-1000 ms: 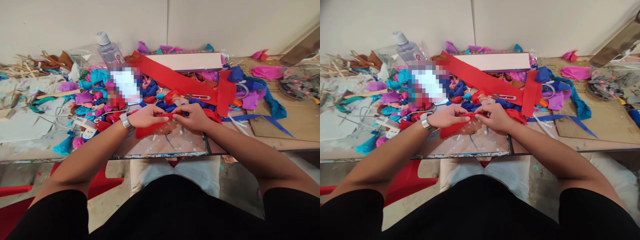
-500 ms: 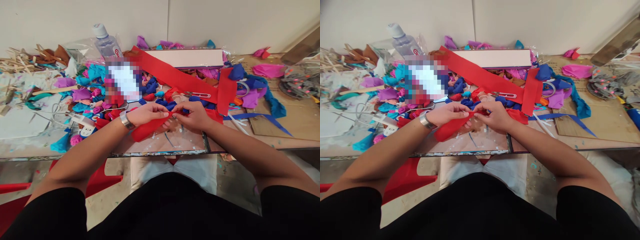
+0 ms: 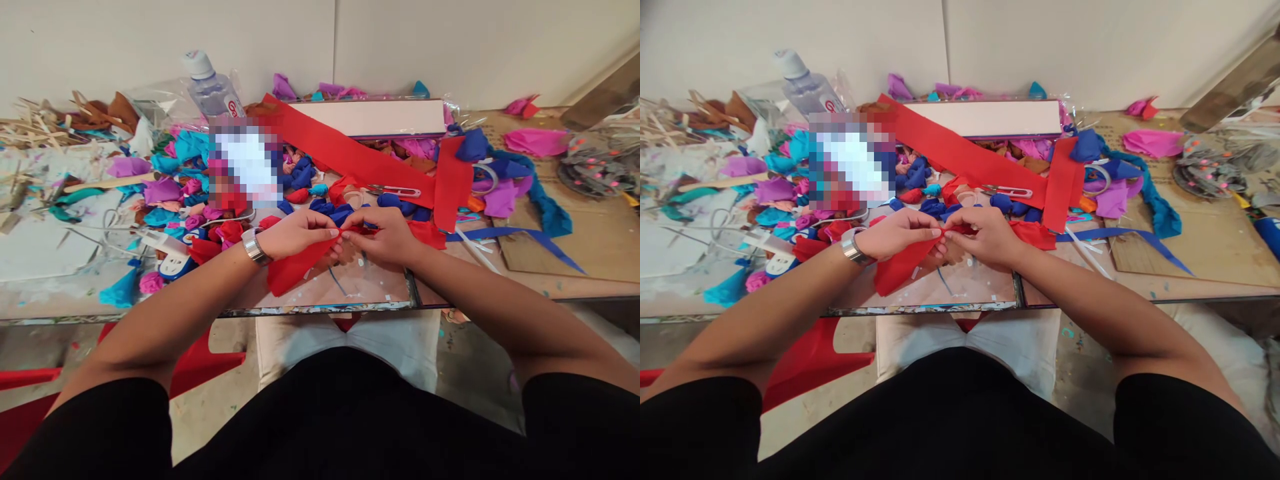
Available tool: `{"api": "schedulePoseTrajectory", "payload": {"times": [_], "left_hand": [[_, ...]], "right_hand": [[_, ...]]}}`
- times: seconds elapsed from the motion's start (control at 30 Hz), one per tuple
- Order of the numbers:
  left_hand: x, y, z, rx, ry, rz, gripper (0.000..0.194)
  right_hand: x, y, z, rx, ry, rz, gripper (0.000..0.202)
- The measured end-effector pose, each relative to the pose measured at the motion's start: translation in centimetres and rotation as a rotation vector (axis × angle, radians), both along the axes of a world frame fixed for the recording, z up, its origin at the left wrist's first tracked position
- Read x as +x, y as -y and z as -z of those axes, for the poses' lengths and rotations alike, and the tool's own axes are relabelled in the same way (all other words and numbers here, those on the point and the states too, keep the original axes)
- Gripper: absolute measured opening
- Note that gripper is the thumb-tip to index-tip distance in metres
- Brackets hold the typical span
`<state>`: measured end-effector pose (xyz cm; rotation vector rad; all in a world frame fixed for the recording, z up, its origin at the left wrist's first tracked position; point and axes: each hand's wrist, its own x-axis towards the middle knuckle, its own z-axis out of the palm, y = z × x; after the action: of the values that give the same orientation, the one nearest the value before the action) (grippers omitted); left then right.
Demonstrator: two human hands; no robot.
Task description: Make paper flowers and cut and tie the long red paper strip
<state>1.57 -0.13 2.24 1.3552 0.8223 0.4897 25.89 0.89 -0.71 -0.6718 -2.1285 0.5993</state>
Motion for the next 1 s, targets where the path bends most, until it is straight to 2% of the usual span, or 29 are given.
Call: {"api": "schedulePoseTrajectory", "payload": {"times": [0.1,0.2,0.47,0.77,1.0], "left_hand": [[0.15,0.29,0.06,-0.105,0.078,-0.038,0.042],[0.12,0.3,-0.03,-0.1,0.096,-0.035,0.042],[-0.14,0.0,-0.33,0.211,-0.042,0.037,0.032],[-0.29,0.13,-0.45,0.554,-0.266,0.067,0.033],[-0.35,0.24,-0.13,0.583,-0.315,0.092,0.033]], "right_hand": [[0.07,0.01,-0.11,0.023,-0.029,-0.027,0.012],[0.15,0.02,-0.25,-0.011,-0.06,-0.063,0.016],[-0.09,0.08,-0.26,-0.152,-0.104,-0.045,0.019],[-0.42,0.32,-0.08,-0.236,-0.139,-0.034,0.021],[-0.17,0.17,-0.01,-0.266,-0.051,-0.02,0.024]]}}
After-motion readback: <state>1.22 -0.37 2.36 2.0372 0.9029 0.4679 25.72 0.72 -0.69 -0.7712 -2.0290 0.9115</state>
